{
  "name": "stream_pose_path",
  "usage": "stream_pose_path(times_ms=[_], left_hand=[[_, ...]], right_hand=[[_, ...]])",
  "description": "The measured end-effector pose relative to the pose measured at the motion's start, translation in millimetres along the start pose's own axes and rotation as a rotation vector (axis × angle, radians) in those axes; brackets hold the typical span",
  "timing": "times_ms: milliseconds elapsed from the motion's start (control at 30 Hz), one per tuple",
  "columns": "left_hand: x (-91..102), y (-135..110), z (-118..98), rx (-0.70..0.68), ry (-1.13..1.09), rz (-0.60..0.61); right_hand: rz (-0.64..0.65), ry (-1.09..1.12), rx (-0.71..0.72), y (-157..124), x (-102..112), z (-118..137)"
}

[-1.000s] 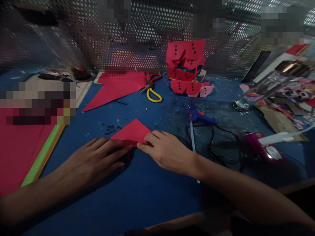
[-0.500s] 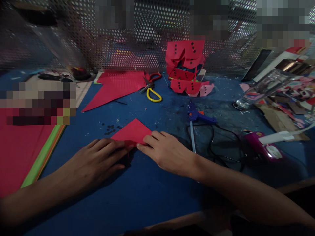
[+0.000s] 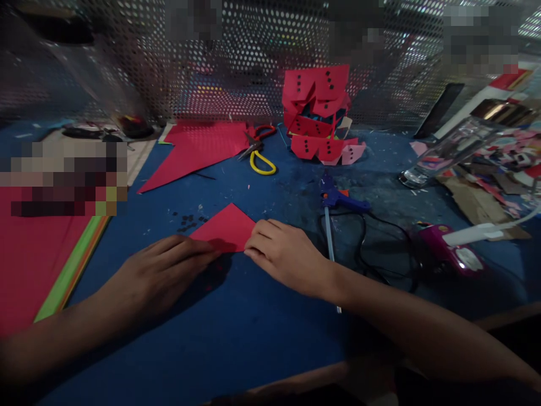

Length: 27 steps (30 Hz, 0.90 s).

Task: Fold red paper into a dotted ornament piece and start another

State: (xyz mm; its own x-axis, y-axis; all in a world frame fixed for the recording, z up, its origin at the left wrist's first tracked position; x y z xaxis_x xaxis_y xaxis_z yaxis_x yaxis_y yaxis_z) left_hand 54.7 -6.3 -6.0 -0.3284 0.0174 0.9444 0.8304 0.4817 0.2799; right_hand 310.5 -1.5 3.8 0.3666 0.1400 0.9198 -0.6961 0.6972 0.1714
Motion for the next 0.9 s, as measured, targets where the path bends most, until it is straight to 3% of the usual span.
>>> stream_pose_path(times_ms=[433, 700, 900], left_hand=[[2.6, 8, -1, 0.036, 0.014, -0.080], [0.8, 26, 0, 0.176, 0.001, 0.023], [-4.5, 33, -2, 0.140, -0.026, 0.028]], right_hand=[[-0.004, -0.007, -0.022, 3, -4, -2], [-0.029, 0.144, -0.151, 9, 1, 1], [-0.003, 0.133, -0.201, 19, -5, 6]])
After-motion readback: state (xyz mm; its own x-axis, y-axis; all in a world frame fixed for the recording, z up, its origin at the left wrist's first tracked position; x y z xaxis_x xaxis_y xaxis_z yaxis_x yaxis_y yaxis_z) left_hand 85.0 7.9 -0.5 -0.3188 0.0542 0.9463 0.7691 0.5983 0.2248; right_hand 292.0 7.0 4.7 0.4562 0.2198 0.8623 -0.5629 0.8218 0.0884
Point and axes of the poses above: each hand's wrist, its own y-axis towards the middle knuckle, its own x-axis out of the back of the hand, z = x × y, the point moved 2 cm from there along y, towards the middle knuckle, and after that the axes turned 4 degrees about z, right-handed, at the moved point
